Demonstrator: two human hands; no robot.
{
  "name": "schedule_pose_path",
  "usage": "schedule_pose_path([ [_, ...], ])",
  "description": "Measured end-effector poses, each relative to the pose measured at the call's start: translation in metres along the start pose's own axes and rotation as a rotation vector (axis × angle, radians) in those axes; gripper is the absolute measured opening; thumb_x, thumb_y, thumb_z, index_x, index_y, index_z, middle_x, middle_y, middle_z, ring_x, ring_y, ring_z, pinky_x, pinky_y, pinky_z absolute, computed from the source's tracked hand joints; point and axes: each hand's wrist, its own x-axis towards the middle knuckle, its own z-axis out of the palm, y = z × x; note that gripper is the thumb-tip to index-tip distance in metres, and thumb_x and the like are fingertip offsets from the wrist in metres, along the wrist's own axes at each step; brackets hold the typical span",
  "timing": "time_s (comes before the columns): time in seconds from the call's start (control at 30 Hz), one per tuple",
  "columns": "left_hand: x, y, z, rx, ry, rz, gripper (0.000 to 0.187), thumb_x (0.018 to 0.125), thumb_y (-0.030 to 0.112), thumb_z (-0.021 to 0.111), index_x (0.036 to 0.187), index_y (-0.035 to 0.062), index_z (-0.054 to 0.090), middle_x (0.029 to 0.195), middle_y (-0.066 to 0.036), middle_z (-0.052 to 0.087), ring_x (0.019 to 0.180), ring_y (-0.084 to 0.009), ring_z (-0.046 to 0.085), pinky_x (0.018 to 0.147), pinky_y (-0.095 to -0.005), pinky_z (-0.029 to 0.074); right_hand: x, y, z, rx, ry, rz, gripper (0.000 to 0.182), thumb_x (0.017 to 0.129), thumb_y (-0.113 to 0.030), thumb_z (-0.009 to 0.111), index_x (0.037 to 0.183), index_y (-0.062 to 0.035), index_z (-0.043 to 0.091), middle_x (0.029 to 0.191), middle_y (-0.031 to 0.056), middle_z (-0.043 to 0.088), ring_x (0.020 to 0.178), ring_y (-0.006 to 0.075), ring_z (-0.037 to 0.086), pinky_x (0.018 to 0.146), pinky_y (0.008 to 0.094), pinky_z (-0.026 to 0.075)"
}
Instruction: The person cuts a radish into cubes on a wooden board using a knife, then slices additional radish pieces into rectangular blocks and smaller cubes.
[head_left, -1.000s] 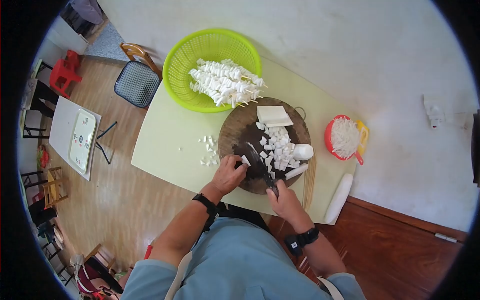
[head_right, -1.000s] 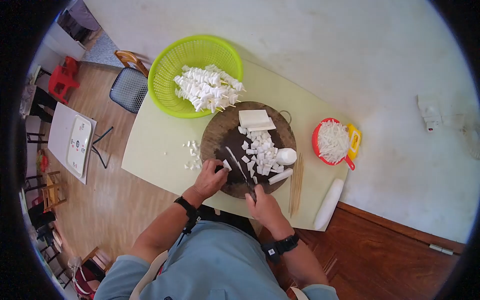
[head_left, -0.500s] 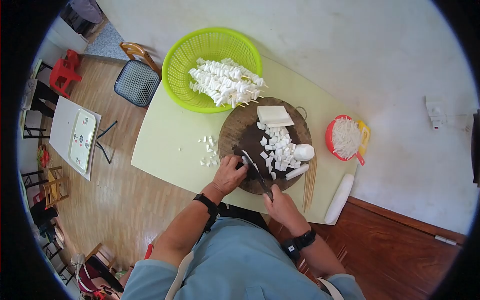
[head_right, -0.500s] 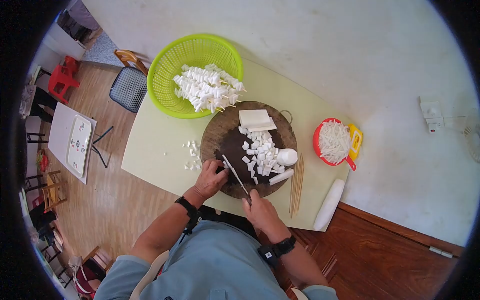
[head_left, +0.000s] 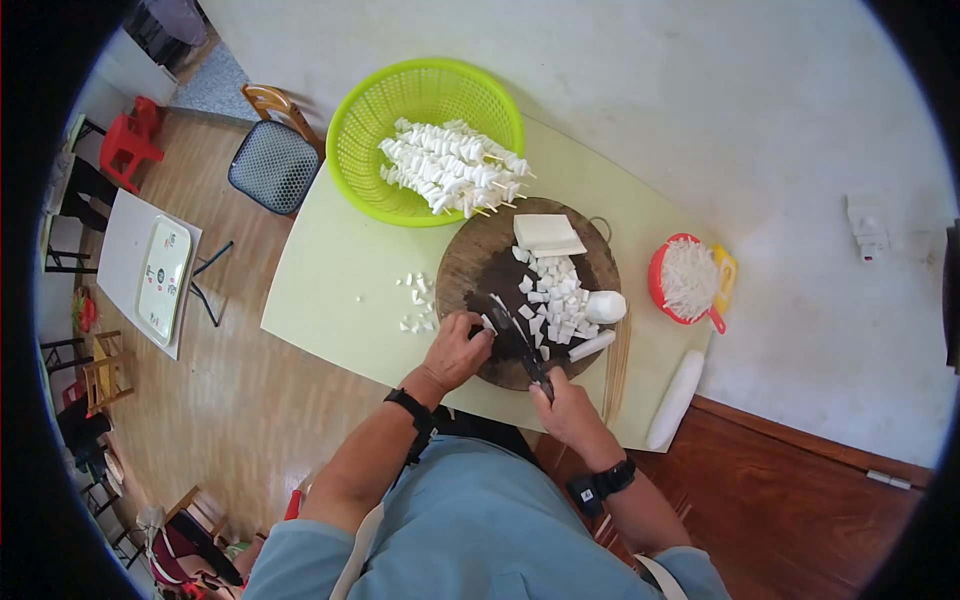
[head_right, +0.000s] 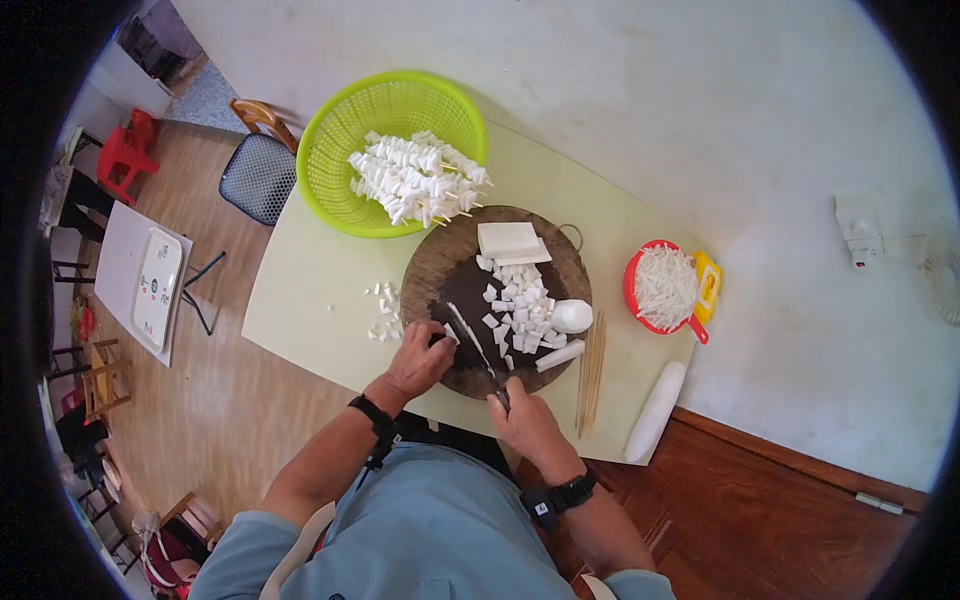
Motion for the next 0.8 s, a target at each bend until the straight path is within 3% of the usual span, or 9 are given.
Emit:
schedule_pose_path([
  [0.8, 0.001, -0.003, -0.005, 0.060, -0.077, 0.032, 0.022, 0.078, 0.009, 0.068, 0.100, 0.0089, 0.066, 0.106, -0.012, 0.059, 0.104, -0.0331, 0.056, 0.088, -0.0431, 0.048, -0.003, 0.000, 0.001, -0.143, -0.106, -0.013, 0.029, 0.096, -0.027, 0.059, 0.099, -0.0018, 0.045, 0.069, 0.0254, 0.062, 0.067, 0.0483, 0.061, 0.060, 0.0577, 0.046],
])
